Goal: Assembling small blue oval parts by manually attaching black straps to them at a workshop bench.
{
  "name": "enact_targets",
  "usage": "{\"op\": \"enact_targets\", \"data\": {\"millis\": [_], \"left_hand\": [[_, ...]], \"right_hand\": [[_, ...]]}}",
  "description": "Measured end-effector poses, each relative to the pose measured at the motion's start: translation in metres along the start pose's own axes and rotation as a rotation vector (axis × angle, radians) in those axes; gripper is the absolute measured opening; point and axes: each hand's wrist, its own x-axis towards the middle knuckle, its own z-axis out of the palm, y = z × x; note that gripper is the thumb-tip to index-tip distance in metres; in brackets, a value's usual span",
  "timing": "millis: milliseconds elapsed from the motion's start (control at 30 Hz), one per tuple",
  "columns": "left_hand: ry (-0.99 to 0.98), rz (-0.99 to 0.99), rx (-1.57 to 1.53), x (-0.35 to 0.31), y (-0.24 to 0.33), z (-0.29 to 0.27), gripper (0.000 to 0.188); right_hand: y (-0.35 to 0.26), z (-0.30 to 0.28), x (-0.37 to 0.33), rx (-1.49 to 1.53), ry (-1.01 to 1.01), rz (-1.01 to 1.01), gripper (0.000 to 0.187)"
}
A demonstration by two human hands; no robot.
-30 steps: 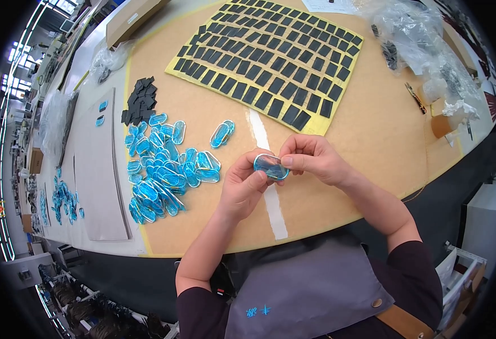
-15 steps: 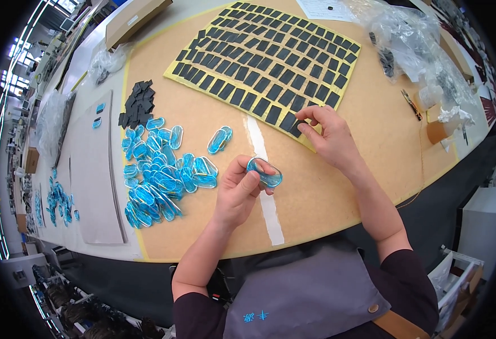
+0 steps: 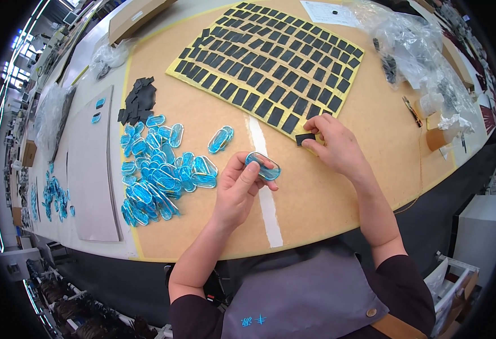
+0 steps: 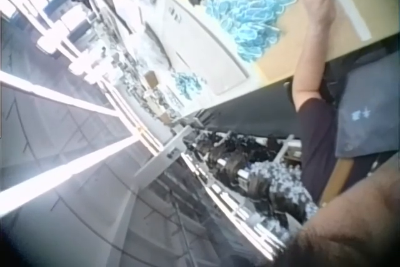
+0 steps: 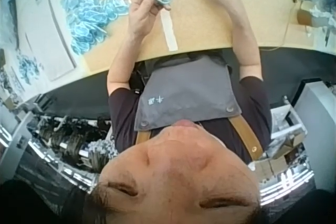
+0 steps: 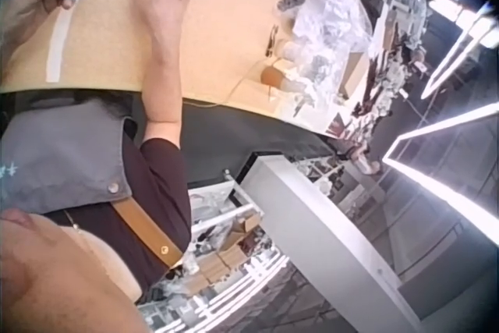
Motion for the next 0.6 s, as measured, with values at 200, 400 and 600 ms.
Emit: {"op": "enact_targets", "data": {"millis": [200,400,600], "left_hand": [[-0.013,-0.016,0.014,0.001,-0.001,-0.007,0.012],[0.002,0.001,0.03,0.001,0.001,-0.004,0.011],[-0.02,0.041,0.141,-0.001,-0.001,-0.007,0.01]], "right_hand": [[-0.007,-0.004,0.0,0.028,-0.02,0.041,0.027],[-0.007,-0.006,-0.004,-0.044,-0.022,0.033,0.026],[-0.013,-0.004,-0.003,0.284,-0.085,-0.075,0.013]]}}
